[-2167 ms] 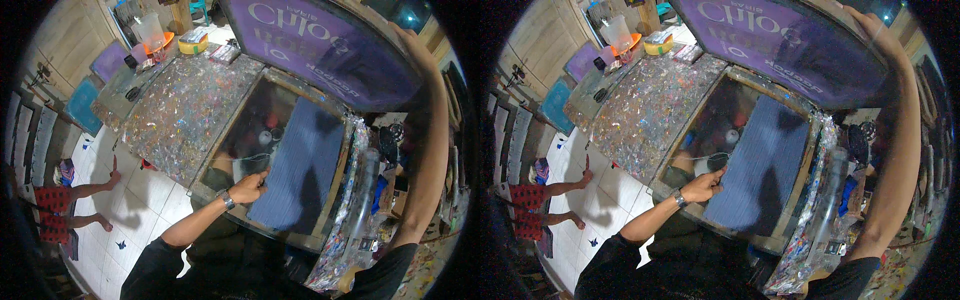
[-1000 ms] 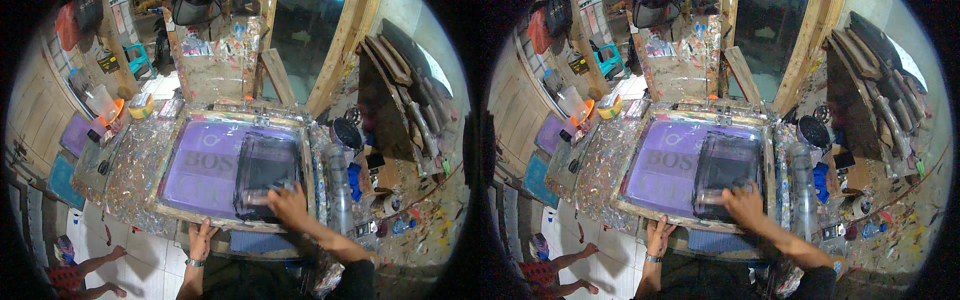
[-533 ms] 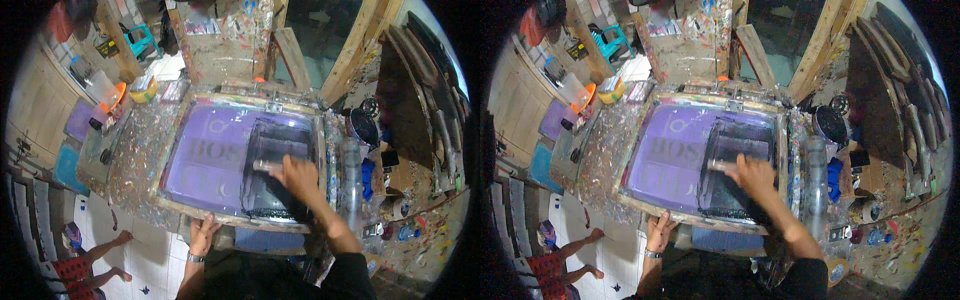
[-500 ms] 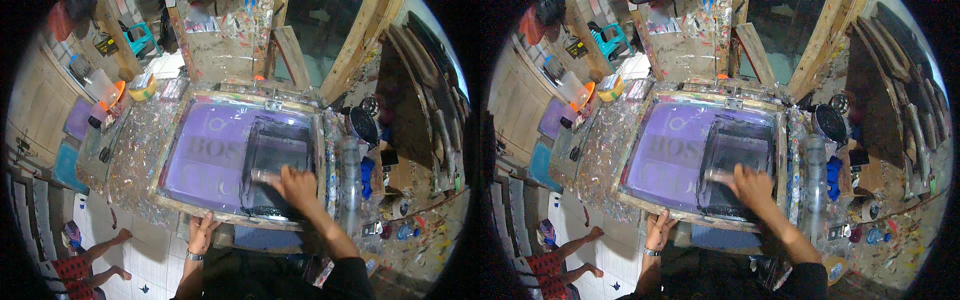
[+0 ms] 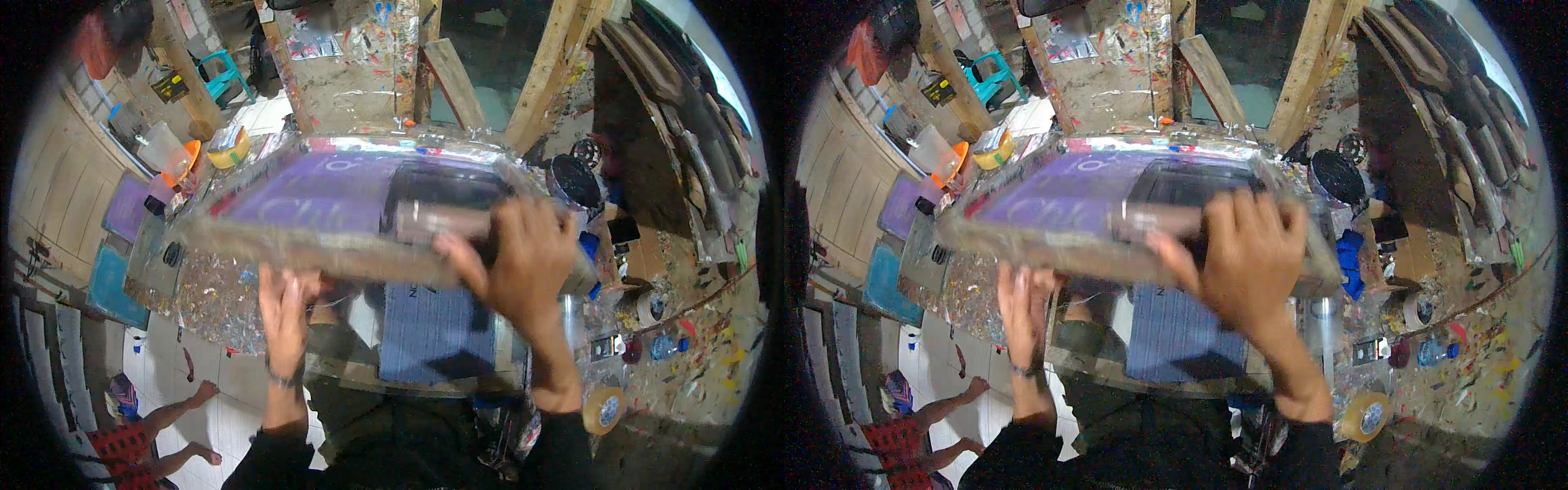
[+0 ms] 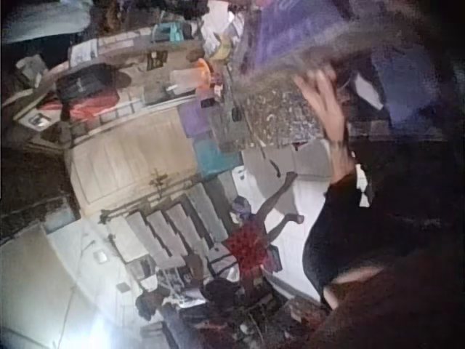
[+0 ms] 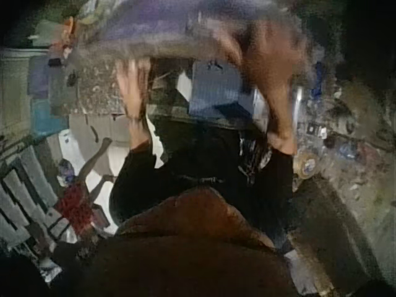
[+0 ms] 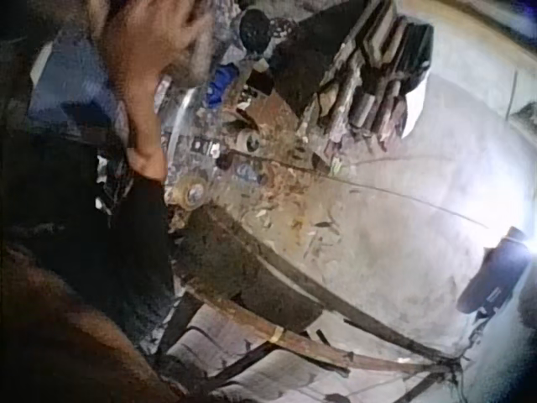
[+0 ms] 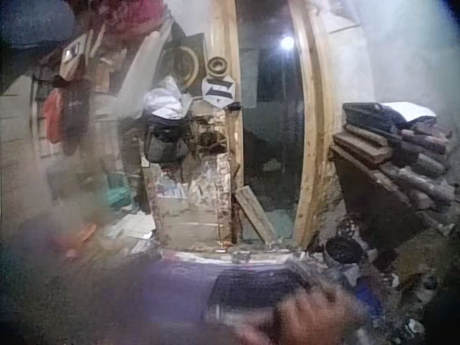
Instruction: The person performs screen printing on fabric pieces by placing each piece on a base, lowering a screen frame, applying ink using a squeegee, and then raising the frame to reveal the printed design.
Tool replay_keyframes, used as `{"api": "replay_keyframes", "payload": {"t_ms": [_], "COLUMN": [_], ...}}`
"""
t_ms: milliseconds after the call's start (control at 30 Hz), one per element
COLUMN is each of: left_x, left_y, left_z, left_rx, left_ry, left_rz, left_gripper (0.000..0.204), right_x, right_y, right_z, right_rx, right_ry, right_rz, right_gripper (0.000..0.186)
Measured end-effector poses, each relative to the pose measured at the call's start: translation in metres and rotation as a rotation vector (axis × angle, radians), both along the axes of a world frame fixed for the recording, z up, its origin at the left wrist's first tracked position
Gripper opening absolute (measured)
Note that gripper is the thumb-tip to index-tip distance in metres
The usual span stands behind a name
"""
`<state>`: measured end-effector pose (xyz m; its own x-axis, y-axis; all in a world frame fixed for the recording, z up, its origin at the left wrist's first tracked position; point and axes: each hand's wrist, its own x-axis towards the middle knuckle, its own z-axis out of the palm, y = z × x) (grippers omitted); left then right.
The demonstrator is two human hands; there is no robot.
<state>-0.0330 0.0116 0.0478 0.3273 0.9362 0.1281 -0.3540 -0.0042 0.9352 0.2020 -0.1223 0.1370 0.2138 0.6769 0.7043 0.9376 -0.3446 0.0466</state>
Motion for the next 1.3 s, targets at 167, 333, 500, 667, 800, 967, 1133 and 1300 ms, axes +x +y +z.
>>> {"api": "replay_keyframes", "payload": {"t_ms": [167,333,500,667,800,967,1133,1300], "left_x": [0.148,0.190,0.191,0.050,-0.133,-0.279,-0.216,-0.033], "left_y": [0.101,0.133,0.106,0.098,0.101,0.145,0.111,-0.009], "left_z": [-0.043,-0.115,-0.077,-0.069,-0.055,-0.058,-0.077,-0.016], "left_rx": [0.936,1.009,1.157,0.379,0.454,0.169,0.585,0.260], "left_ry": [0.659,1.319,1.040,0.428,0.531,0.894,0.855,0.223], "left_rz": [-0.078,-0.369,-0.220,0.266,1.072,1.141,1.103,-0.008], "left_gripper": [0.053,0.058,0.034,0.036,0.041,0.057,0.064,0.070], "right_x": [0.055,0.079,0.103,0.113,0.120,0.195,0.113,0.028], "right_y": [0.058,0.080,0.097,0.128,0.131,0.152,0.092,0.018], "right_z": [0.101,0.133,0.152,0.160,0.146,0.106,0.083,0.010], "right_rx": [0.071,-0.043,-0.158,-0.072,-0.024,0.120,0.102,-0.062], "right_ry": [-0.096,0.092,0.146,0.133,0.235,0.274,0.179,-0.025], "right_rz": [-0.039,-0.056,-0.029,-0.014,-0.009,-0.017,-0.051,-0.069], "right_gripper": [0.062,0.076,0.085,0.087,0.084,0.076,0.069,0.047]}}
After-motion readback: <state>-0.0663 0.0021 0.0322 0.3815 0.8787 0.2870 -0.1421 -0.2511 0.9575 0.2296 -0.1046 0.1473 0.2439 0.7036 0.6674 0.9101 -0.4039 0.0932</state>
